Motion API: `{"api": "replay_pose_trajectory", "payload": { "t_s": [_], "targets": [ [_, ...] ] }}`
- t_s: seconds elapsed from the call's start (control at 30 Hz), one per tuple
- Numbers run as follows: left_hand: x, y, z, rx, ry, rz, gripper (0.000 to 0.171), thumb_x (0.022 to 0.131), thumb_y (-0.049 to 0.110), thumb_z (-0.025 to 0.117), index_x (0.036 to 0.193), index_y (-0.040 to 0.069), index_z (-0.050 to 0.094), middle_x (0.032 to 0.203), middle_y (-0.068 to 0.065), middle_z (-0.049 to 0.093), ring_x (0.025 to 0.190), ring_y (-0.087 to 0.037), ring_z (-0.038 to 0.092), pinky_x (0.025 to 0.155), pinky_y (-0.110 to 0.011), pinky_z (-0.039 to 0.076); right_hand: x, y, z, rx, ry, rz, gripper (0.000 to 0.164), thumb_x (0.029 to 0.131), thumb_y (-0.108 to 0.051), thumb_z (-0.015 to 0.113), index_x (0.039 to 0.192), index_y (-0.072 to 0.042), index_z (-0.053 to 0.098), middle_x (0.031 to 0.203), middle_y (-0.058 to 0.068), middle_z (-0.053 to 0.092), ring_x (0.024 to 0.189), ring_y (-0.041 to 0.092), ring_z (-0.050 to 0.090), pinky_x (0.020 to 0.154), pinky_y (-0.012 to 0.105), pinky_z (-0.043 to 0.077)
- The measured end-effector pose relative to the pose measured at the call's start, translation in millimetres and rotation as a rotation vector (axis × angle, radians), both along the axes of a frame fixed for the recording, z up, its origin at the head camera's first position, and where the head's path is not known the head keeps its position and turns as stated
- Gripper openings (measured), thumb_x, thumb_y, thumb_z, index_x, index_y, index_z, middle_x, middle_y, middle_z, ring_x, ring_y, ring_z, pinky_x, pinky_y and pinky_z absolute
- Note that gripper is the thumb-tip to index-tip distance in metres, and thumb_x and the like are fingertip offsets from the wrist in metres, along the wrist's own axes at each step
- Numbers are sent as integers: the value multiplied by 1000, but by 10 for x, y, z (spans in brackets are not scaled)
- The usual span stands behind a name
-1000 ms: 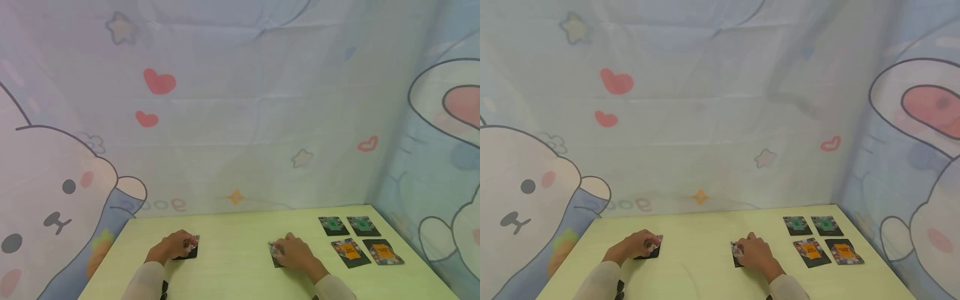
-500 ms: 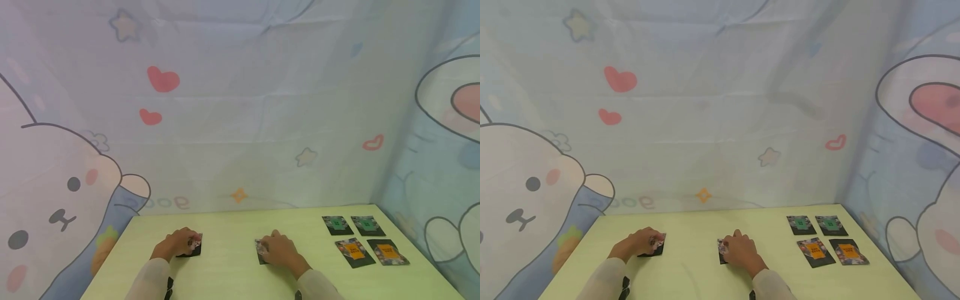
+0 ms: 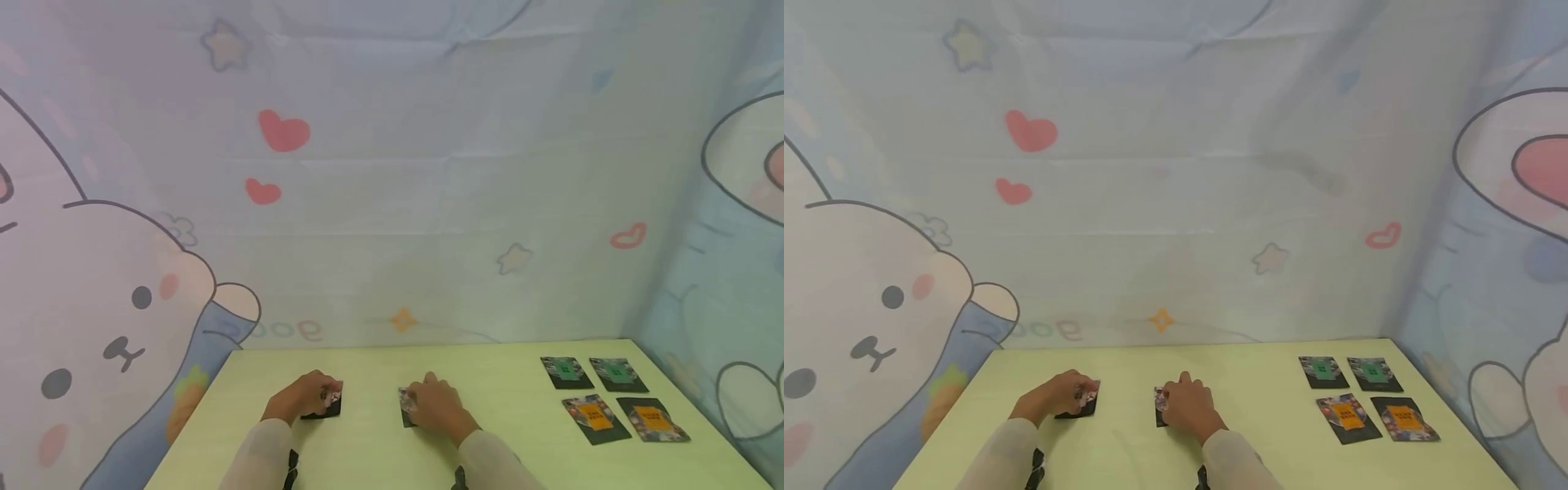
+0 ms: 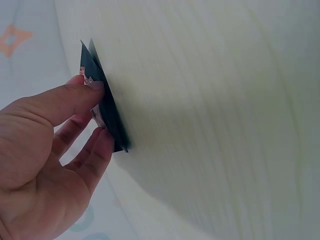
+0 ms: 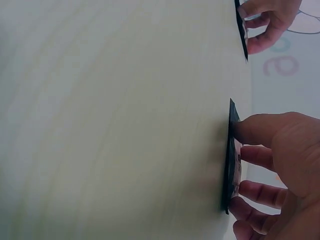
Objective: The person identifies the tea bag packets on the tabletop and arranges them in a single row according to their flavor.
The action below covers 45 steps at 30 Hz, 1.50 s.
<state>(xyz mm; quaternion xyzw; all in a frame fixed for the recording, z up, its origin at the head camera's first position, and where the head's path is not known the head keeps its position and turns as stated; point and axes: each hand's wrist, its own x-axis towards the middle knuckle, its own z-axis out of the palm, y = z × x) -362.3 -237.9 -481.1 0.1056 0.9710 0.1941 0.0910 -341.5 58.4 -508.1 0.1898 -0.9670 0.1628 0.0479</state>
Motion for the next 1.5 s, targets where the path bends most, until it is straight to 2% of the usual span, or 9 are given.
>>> {"api": "replay_pose_trajectory", "payload": {
  "t_s": [0.3,0.6,0.8,0.93,1.2,1.37,1.5],
  "targets": [
    [-40,9,-14,-14,3,-13,49,85,-3,76,127,20,71,124,-6,60,107,-24,59,84,-41,48,-114,-247,-46,33,-11,-33,35,85,-28,73,119,-18,72,94,4,50,72,21,48,62,40,47],
    [-26,-48,-24,-1,-19,-5,52,85,-2,77,131,21,70,126,-6,60,116,-30,61,89,-45,50,-169,-631,-143,5,-2,-90,36,85,-28,72,119,-17,72,94,5,49,76,24,48,68,45,47],
    [-7,-39,14,23,-22,-7,52,84,-6,76,129,21,72,126,-7,61,116,-30,61,89,-44,50,-214,-855,-163,-3,-18,-129,44,80,-23,73,124,-16,72,99,8,52,81,27,50,73,48,47],
    [2,-40,11,18,-31,-14,51,83,-6,77,126,22,73,124,-6,60,111,-27,61,86,-42,49,-255,-964,-244,-19,-15,-158,45,77,-23,73,122,-15,73,97,8,51,80,27,48,72,47,45],
    [9,-54,-4,13,-18,-24,54,83,-4,78,131,21,71,125,-7,60,115,-31,61,91,-47,50,-221,-1061,-298,-17,51,-157,39,81,-24,63,119,-17,74,90,4,46,73,24,42,66,43,40],
    [10,-44,0,10,-4,-42,50,83,-5,78,126,21,73,124,-7,61,113,-31,61,91,-47,50,-226,-1061,-293,22,60,-152,38,84,-27,64,120,-18,73,90,5,47,74,24,42,68,43,40],
    [16,-46,15,12,-15,-20,51,84,-6,76,127,21,73,124,-7,61,113,-30,62,87,-44,50,-231,-1038,-231,33,54,-132,36,90,-36,68,122,-20,72,91,4,49,76,23,42,70,42,39]
  ]
}}
